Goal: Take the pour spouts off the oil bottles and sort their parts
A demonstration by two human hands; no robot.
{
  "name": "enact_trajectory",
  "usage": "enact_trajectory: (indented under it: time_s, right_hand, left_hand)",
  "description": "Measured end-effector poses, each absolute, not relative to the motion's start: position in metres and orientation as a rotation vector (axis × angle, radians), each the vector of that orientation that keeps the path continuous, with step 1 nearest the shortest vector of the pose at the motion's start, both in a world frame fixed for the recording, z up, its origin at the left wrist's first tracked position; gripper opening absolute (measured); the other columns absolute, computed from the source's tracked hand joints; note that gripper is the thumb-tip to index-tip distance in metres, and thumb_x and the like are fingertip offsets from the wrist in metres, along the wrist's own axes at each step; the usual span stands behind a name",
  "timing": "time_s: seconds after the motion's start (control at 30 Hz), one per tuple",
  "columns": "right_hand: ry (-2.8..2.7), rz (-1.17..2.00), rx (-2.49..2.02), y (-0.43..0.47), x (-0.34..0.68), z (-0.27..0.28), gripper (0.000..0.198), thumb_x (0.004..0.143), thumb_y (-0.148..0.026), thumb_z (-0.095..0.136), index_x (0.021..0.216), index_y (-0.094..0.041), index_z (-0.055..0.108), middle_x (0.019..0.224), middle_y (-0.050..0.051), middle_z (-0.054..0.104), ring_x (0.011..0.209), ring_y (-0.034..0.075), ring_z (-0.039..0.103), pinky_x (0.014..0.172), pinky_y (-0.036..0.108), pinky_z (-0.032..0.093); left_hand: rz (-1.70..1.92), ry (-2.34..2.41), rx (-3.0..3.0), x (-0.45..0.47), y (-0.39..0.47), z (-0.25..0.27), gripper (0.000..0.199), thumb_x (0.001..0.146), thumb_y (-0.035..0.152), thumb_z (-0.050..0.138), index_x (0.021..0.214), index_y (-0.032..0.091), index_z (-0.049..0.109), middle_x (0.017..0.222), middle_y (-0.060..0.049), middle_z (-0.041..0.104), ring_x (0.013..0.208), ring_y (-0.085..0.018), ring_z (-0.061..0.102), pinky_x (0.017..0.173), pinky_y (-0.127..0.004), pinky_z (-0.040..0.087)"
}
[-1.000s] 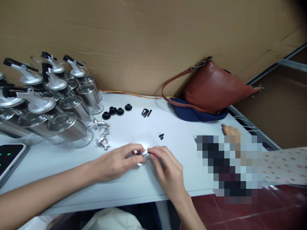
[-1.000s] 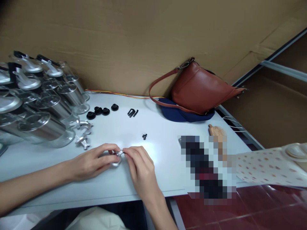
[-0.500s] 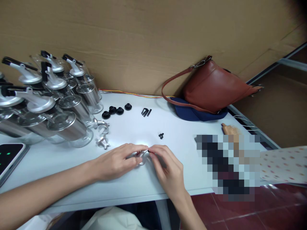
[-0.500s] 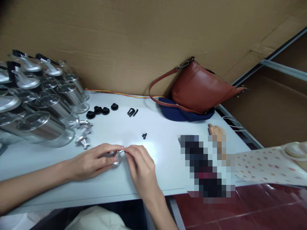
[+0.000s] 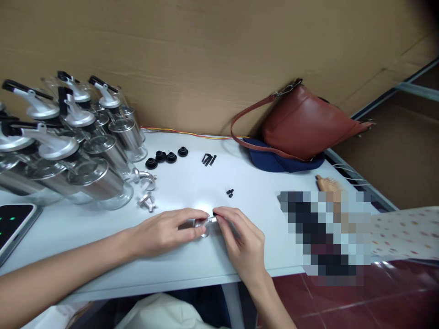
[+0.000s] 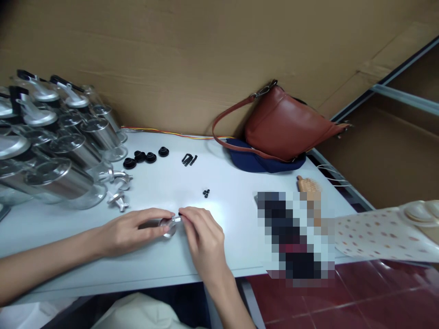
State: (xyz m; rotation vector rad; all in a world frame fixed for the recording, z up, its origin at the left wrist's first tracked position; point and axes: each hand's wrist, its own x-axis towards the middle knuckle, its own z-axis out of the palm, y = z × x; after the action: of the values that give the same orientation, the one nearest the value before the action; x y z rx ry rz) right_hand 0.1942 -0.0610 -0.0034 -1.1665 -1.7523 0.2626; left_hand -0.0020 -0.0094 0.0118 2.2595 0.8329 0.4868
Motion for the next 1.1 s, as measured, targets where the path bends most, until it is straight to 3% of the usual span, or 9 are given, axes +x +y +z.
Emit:
enact_trajectory:
  time_s: [0.17,0.3,0.73,1.1]
  right_hand:
    - [-1.757,0.251,-1.129,-0.06,0.193,0.0,0.024,0.089,-0.002,0.047,0.099,-0.02,0.06,0.089,0.005,0.066,0.083,0.016,0.063,0.071,0.03,0.054]
    - [-1.731,0.223,-1.159,-0.06,0.193,0.001,0.024,0.088,-0.002,0.049,0.099,-0.021,0.059,0.089,0.005,0.065,0.085,0.016,0.062,0.074,0.03,0.053]
    - [-1.732,0.232,-1.161,-0.061,0.193,0.002,0.024,0.087,-0.002,0.048,0.098,-0.021,0.059,0.089,0.005,0.067,0.084,0.017,0.063,0.073,0.031,0.053]
    - [-1.736,0.252,-1.154,-0.06,0.194,0.001,0.024,0.089,-0.005,0.047,0.098,-0.021,0.061,0.087,0.005,0.068,0.081,0.017,0.064,0.07,0.031,0.053]
  left_hand:
    - [0.777,0.588,2.553,-0.002,-0.006,0.004,0.023,0.094,0.022,0.048,0.114,0.02,0.058,0.105,-0.006,0.07,0.094,-0.014,0.066,0.084,-0.023,0.053]
    - [0.97,0.358,2.781,-0.003,-0.002,0.0,0.029,0.092,0.009,0.045,0.119,0.014,0.052,0.109,-0.013,0.065,0.101,-0.018,0.061,0.088,-0.031,0.052]
    - [0.934,0.553,2.692,-0.005,-0.007,0.002,0.036,0.093,0.016,0.048,0.128,0.025,0.05,0.12,-0.008,0.062,0.104,-0.015,0.064,0.088,-0.022,0.054]
    - [0.933,0.342,2.704,-0.005,-0.002,0.0,0.035,0.092,0.011,0.047,0.126,0.017,0.053,0.121,-0.014,0.064,0.107,-0.019,0.062,0.089,-0.033,0.053]
